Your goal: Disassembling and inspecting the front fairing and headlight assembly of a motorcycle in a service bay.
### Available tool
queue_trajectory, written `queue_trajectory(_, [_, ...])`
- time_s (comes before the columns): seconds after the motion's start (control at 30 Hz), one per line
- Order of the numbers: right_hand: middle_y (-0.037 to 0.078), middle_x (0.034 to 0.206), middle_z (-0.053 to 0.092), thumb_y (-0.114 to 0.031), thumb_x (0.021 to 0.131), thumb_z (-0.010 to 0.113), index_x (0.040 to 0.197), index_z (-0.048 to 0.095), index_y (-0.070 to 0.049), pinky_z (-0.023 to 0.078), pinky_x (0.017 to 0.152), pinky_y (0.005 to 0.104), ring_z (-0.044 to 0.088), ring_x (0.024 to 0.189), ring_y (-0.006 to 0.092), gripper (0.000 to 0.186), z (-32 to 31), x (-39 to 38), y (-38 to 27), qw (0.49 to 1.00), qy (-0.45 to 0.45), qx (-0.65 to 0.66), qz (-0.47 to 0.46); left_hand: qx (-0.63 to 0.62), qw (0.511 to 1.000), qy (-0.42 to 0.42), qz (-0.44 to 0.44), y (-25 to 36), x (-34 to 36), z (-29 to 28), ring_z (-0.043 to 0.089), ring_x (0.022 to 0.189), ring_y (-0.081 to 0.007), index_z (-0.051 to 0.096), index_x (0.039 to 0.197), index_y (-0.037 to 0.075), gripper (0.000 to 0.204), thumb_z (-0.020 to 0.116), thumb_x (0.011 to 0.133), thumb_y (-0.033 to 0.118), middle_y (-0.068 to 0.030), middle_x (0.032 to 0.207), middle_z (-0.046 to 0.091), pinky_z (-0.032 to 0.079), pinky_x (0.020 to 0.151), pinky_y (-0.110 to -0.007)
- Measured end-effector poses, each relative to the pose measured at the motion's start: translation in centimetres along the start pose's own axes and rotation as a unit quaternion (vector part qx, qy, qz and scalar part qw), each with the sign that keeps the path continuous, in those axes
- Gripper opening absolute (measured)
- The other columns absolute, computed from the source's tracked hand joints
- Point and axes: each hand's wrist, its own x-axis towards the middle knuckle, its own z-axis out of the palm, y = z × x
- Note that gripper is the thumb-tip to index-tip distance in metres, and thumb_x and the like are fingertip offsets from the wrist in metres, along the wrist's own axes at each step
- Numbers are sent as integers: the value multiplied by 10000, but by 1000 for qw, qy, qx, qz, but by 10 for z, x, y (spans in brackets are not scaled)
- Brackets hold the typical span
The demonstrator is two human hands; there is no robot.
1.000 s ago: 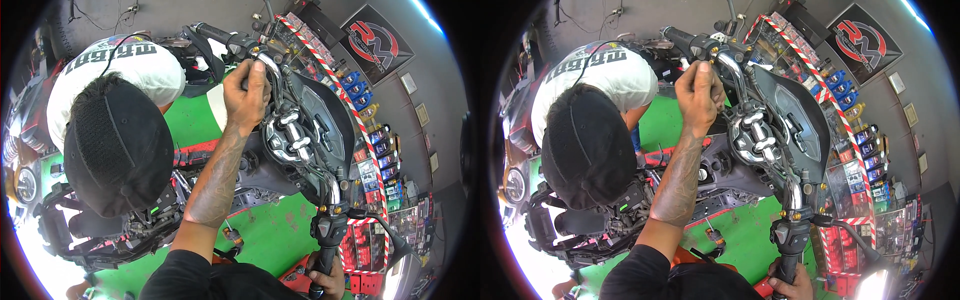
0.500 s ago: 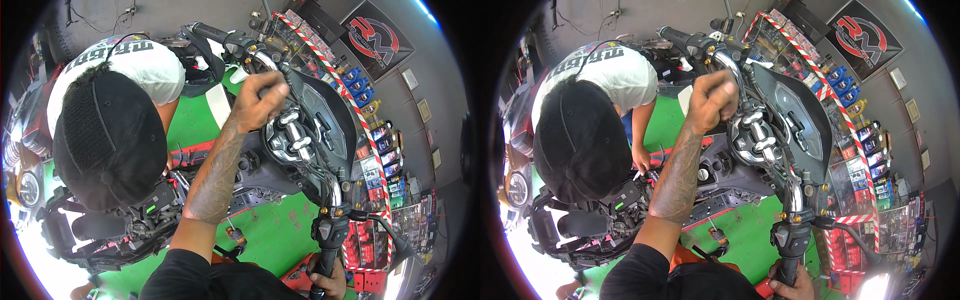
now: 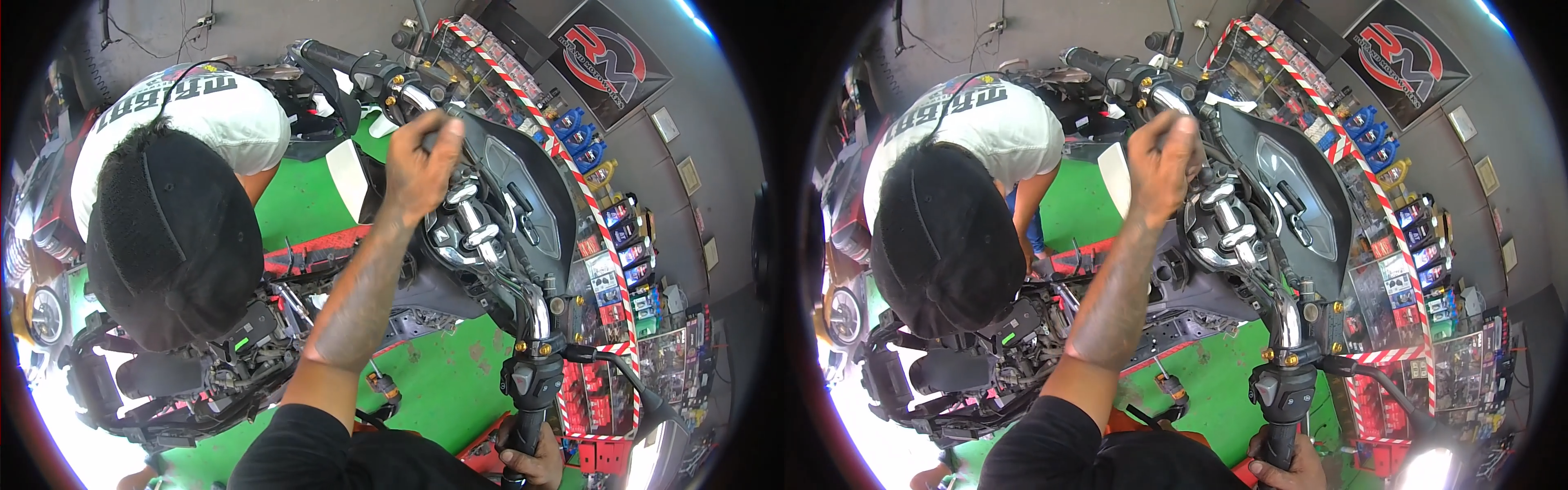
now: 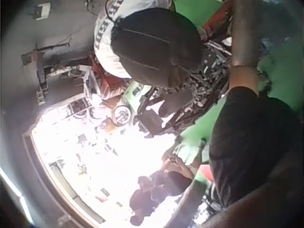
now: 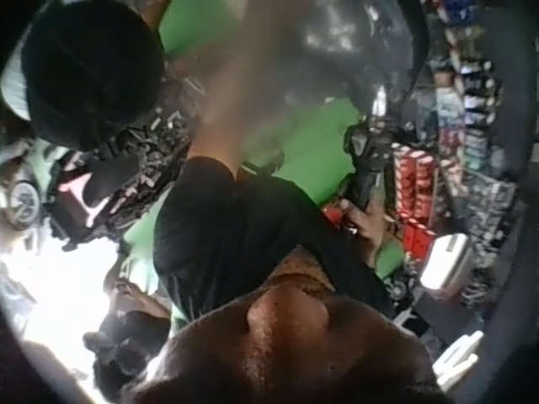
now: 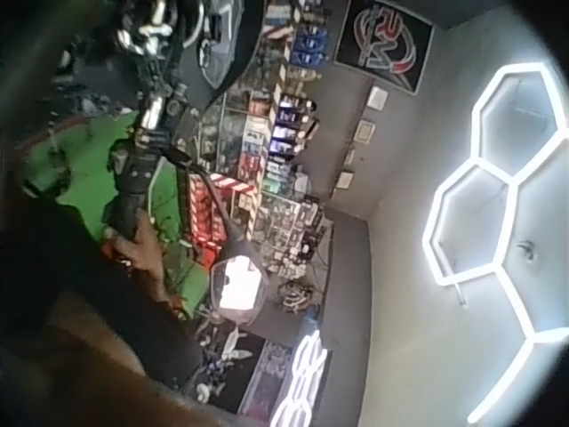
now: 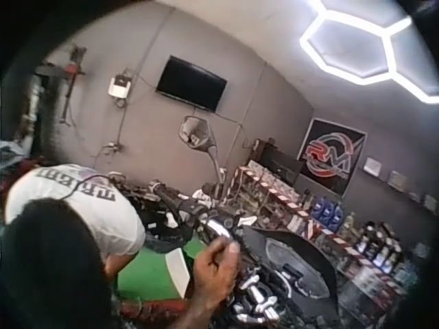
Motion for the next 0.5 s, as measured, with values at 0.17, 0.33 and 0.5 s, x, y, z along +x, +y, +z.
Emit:
queue_trajectory(0.17, [45, 768, 554, -173, 666, 723, 902, 584, 6, 380, 642, 281, 509, 702, 131, 327, 1, 12, -7, 999, -32, -15, -21, 101, 985, 110, 90, 5, -20, 3, 519, 751, -112, 506, 1168, 24, 302, 554, 991, 264, -26, 850, 550, 458, 676, -278])
queue_trajectory(0.33, [48, 777, 565, -183, 673, 729, 919, 590, 11, 395, 652, 278, 522, 712, 132, 343, 3, 13, -7, 999, -28, -16, -39, 173, 984, 29, 34, 34, -8, -17, 590, 880, -197, 538, 1271, 59, 374, 630, 922, 158, -91, 981, 574, 490, 789, -321])
queue_trajectory(0.5, [42, 754, 561, -212, 685, 738, 912, 584, 12, 397, 623, 263, 524, 680, 121, 355, 1, 14, -7, 997, -33, -37, -56, 401, 911, 30, 91, 35, 2, -20, 598, 852, -253, 602, 959, 37, 278, 774, 753, 110, -111, 898, 558, 510, 728, -348])
